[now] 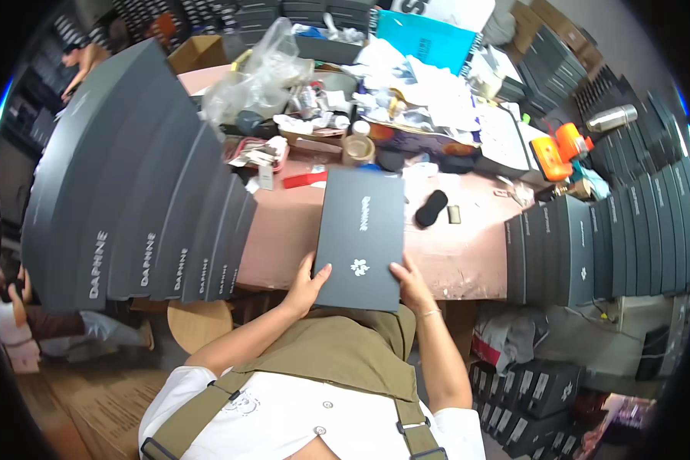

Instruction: Inspecting, cleaning, and packing black high-heeled shoes into a shoebox.

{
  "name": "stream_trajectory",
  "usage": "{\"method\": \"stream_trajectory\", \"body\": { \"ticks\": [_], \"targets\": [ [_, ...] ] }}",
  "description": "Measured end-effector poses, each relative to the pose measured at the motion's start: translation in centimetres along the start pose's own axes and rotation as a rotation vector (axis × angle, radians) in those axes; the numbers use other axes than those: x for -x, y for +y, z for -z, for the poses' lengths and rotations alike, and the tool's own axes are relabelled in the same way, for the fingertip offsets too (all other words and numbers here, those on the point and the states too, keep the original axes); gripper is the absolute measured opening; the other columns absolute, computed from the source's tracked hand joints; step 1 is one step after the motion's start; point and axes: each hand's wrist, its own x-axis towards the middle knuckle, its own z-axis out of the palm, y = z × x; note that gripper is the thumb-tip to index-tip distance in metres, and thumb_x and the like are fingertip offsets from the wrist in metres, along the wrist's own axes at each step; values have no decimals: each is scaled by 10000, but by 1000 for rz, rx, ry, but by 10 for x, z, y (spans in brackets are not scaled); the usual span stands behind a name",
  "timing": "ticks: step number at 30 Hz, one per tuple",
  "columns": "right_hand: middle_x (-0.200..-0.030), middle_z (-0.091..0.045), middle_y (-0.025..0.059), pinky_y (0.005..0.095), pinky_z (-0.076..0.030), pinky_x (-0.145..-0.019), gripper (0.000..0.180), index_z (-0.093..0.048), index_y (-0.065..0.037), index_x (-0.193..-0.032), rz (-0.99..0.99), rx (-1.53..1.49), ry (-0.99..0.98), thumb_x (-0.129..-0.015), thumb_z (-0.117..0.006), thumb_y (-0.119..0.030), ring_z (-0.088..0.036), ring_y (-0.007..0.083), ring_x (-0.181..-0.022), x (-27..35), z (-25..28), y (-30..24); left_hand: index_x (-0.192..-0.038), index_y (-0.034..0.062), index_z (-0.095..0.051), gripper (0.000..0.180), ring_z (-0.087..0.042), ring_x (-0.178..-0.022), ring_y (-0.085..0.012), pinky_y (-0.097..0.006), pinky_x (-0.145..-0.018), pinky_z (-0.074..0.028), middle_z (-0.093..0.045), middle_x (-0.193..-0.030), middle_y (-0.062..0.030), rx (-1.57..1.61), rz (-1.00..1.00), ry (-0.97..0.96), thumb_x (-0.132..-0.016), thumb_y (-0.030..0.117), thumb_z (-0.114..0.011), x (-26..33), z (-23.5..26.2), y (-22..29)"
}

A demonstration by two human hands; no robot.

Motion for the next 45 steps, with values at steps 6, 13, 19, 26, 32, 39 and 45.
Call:
{"method": "stream_trajectory", "body": {
  "ticks": [6,13,19,26,32,39,45],
  "targets": [
    [-873,-621,65,245,-471,-678,444,-582,56,-1041,-271,409,174,-843,-723,-316,-577,128,-779,-38,62,27,-1207,-14,-526,473,-513,-1126,-216,-406,-960,-424,-558,-1207,-119,485,583,-4,-908,336,-632,-34,-12,-56],
    [-824,-566,50,256,-473,-653,343,-570,-25,-971,-74,188,295,-893,-654,-348,-552,112,-739,-21,-23,-31,-1276,-41,-463,655,-461,-1217,-232,-350,-1024,-373,-495,-1302,-162,240,255,76,-846,388,-708,-44,19,-19],
    [-1005,-573,145,373,-467,-765,517,-519,-45,-1091,328,969,-316,-728,-798,-286,-577,319,-880,-11,-110,23,-1461,41,-271,801,-364,-1334,-320,-407,-1103,-261,-321,-1473,-189,240,83,91,-868,427,-646,-55,112,19],
    [-1333,-468,167,574,-310,-998,513,-542,-57,-1193,271,1655,-52,-745,-744,-204,-351,374,-1298,-25,4,25,-1256,-13,-527,486,-521,-1180,-356,-386,-991,-422,-541,-1259,-218,-752,-366,239,-828,152,-687,-43,96,54],
    [-1382,-418,169,574,-284,-1033,583,-514,-99,-1264,187,1137,174,-738,-749,-193,-319,374,-1326,-6,47,24,-1097,-16,-621,374,-509,-1180,-346,-375,-988,-414,-592,-1163,-200,-1070,-482,-177,-828,237,-681,-42,12,10],
    [-1130,-588,129,436,-445,-890,335,-605,-83,-1111,439,1357,200,-794,-700,-133,-538,305,-1083,-9,43,43,-1060,-17,-628,216,-639,-966,-275,-333,-870,-491,-639,-1052,-153,-323,-347,-329,-888,111,-609,-37,-41,24],
    [-817,-636,67,251,-521,-599,179,-616,-5,-941,-132,65,573,-941,-568,-177,-628,135,-701,40,102,50,-1069,5,-624,244,-573,-1061,-312,-393,-914,-452,-614,-1091,-152,-543,-473,-108,-854,119,-629,-47,-14,15]
  ]
}}
